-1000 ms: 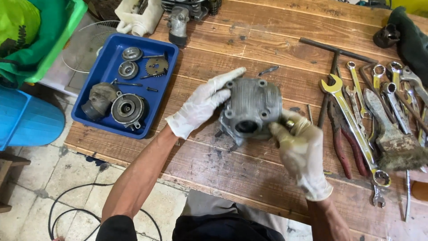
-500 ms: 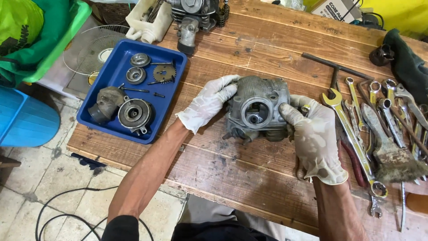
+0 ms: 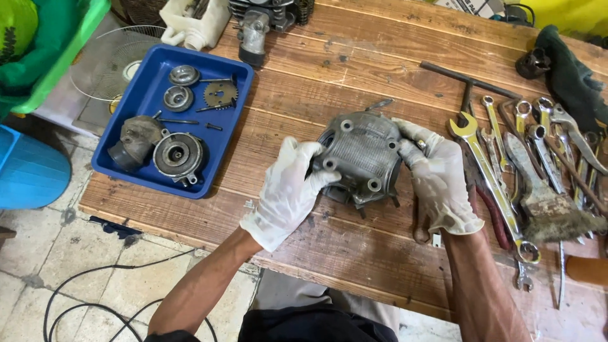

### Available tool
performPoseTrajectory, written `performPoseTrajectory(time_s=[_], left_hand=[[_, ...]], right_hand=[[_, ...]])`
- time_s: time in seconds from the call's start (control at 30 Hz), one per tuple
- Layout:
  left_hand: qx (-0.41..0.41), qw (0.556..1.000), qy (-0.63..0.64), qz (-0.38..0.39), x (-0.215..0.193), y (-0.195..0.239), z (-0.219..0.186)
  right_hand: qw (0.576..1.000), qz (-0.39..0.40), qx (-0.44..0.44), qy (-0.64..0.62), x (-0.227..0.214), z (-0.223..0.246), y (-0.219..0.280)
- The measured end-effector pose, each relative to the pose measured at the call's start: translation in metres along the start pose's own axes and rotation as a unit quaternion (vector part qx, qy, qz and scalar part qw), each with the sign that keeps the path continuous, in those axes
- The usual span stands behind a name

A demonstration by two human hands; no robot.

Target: Cleaning a motorcycle cylinder head using a scraping tool and a cloth on a workbench.

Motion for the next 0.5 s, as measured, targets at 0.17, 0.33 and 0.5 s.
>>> performPoseTrajectory(time_s=[0.17,0.33,0.5], left_hand=[[0.072,0.995,-0.003,0.063,0.002,-0.001,0.018],[0.09,0.989,-0.007,0.118,0.002,-0.009,0.029],[0.109,0.99,-0.038,0.084,0.014,-0.01,0.03]], right_hand=[[1.0,-0.009,-0.02,0.017,-0.011,-0.014,0.0],[0.999,-0.033,0.008,0.034,-0.025,0.005,0.027],[0.987,-0.018,0.123,0.105,-0.028,0.014,0.061]])
Point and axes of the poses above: each hand's wrist, its own y-axis away from the middle knuckle, its own x-axis out of the palm, z = x × y, the point moved 4 cm from there along -y, towards the middle knuckle, and after that the axes turned 8 degrees about -z, right-handed, at the moved point
